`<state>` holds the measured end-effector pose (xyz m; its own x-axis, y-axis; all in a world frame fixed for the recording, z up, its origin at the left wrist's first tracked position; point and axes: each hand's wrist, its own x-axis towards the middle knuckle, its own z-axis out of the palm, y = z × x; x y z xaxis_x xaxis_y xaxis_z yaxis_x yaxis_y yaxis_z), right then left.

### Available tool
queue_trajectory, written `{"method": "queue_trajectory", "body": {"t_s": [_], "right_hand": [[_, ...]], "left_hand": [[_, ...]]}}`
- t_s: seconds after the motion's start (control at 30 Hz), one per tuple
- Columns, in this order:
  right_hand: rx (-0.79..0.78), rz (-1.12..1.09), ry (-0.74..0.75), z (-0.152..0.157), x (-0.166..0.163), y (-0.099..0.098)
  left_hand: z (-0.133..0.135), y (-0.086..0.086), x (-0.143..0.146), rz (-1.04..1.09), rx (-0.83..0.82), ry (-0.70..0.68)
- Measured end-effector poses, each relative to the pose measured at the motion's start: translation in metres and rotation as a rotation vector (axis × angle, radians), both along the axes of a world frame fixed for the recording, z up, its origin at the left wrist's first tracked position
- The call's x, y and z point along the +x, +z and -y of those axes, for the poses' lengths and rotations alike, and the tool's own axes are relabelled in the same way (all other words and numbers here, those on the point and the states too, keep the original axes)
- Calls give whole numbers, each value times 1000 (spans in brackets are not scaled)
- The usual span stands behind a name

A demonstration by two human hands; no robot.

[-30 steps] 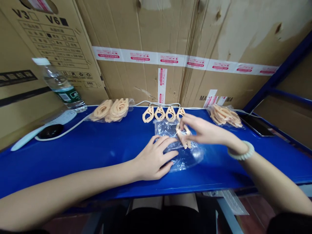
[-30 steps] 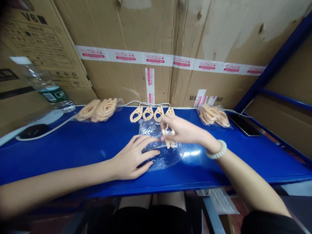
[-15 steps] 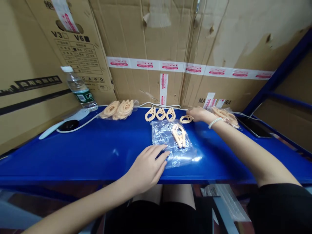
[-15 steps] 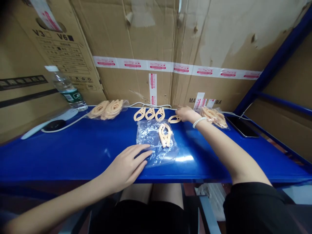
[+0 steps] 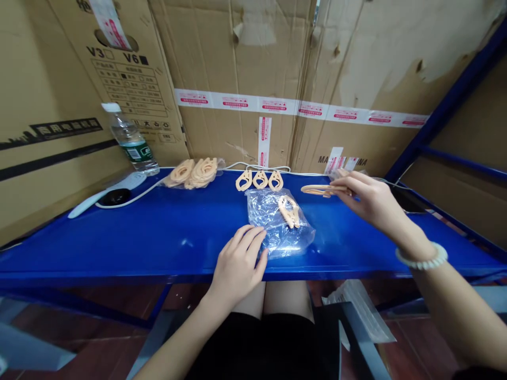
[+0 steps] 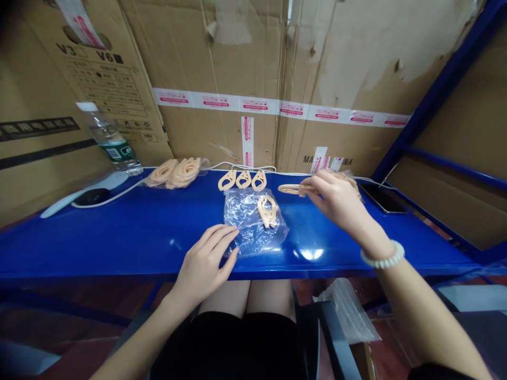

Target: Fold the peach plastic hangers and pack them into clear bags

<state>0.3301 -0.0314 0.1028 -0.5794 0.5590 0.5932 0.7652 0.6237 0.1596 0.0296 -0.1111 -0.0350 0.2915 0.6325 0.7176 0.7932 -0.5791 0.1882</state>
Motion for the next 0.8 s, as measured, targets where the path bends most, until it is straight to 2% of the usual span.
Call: {"method": "queue_trajectory", "body": {"t_s": [0.07,0.13,0.2,0.27,0.33,0.47,0.67,0.8], "right_hand": [[61,-83,107,44,-18,-4],[-1,-72,187,82,-37,-10],[-67,12,221,107,-55,-18],[-44,105,239,116,-70,-28],[33,183,249,112,-83,-39],[144,264,222,84,-107,-65],[45,348,160,43,-130,-93],[-57,306,196,35,-132,-94]], "left_hand": [[1,-1,1,26,24,3],[2,-1,2,52,33,4],[2,-2,2,69,23,5],[2,-2,3,78,8,6],[2,-3,3,84,1,3],[1,-4,3,99,-12,-12],[2,-5,3,115,-25,-2],[2,-4,3,104,-37,14]]}}
